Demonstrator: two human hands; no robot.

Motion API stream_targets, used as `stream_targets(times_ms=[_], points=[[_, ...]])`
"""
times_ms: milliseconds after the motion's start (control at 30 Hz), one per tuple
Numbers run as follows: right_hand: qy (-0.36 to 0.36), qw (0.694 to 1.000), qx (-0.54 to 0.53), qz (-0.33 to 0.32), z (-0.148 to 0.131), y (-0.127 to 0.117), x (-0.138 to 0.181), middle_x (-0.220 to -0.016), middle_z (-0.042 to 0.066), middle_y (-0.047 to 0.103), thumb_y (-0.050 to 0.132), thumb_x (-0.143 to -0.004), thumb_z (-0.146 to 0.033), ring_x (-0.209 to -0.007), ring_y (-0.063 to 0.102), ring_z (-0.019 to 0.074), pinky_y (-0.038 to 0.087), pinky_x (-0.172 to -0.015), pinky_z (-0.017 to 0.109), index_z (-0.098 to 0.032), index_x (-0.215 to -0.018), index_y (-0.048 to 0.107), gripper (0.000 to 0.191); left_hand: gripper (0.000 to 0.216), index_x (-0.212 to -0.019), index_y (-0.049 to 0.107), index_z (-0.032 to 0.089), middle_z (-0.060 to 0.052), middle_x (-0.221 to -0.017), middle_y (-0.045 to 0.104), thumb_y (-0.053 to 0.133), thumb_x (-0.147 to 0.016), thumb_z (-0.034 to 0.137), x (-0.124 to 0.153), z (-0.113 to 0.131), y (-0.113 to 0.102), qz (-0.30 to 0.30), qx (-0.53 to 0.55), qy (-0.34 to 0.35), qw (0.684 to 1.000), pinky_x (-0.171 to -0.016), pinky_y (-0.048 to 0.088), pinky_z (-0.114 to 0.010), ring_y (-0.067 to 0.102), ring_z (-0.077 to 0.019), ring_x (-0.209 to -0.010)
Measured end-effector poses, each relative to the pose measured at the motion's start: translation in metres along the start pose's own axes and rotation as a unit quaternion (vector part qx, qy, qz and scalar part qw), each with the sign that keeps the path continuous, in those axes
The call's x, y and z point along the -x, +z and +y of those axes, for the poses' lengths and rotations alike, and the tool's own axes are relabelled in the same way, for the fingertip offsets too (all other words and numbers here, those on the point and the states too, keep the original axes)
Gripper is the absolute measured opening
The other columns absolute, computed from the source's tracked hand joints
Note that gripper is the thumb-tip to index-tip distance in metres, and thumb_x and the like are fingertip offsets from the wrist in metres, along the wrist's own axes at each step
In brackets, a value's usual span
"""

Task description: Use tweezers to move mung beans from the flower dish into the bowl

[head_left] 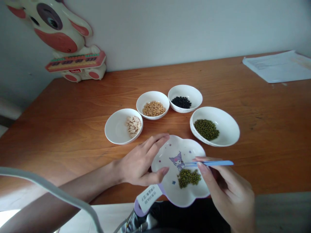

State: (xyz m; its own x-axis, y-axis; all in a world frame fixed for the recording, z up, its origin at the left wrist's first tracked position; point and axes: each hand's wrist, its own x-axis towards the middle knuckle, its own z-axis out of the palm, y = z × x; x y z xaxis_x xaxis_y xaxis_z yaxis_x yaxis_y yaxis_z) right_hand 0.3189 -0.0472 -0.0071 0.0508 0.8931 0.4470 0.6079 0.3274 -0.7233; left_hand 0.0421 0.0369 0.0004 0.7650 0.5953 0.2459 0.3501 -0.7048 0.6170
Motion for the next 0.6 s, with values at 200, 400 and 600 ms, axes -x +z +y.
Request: stream_targets(times_ms=[200, 400, 600], points=[[0.003, 1.0, 0.004, -0.011, 0.002, -0.011, 0.01, -0.1, 0.003, 0.085, 0.073, -0.101, -0.025, -0.074, 0.08, 0.0182, 0.067, -0.069, 0.023, -0.027, -0.11, 0.08, 0.012, 0.095, -0.176, 0.015, 0.017, -0.029, -0.168, 0.046, 0.057, -0.107, 0.067, 0.001, 0.002, -0.003, -0.008, 0.015, -0.002, 1.0, -0.122, 0.056, -0.064, 0.055, -0.0443, -0.153], [-0.003, 1.0, 0.004, -0.025, 0.007, -0.017, 0.011, -0.1, 0.004, 0.085, 0.073, -0.1, -0.025, -0.074, 0.081, 0.0183, 0.063, -0.058, 0.02, -0.027, -0.11, 0.08, 0.012, 0.047, -0.163, 0.045, 0.017, -0.021, -0.161, 0.057, 0.041, -0.116, 0.017, -0.016, -0.003, 0.0, 0.086, -0.055, -0.061, 0.993, -0.119, 0.061, -0.048, 0.061, -0.0307, -0.15], [-0.013, 1.0, -0.003, -0.025, 0.01, -0.018, 0.011, -0.102, 0.004, 0.085, 0.073, -0.1, -0.021, -0.077, 0.081, 0.0182, 0.063, -0.06, 0.021, -0.027, -0.111, 0.08, 0.014, 0.041, -0.15, 0.059, 0.004, -0.029, -0.16, 0.06, 0.045, -0.113, 0.009, -0.036, -0.007, 0.004, 0.026, -0.235, 0.019, 0.971, -0.109, 0.066, -0.051, 0.072, -0.0332, -0.13]])
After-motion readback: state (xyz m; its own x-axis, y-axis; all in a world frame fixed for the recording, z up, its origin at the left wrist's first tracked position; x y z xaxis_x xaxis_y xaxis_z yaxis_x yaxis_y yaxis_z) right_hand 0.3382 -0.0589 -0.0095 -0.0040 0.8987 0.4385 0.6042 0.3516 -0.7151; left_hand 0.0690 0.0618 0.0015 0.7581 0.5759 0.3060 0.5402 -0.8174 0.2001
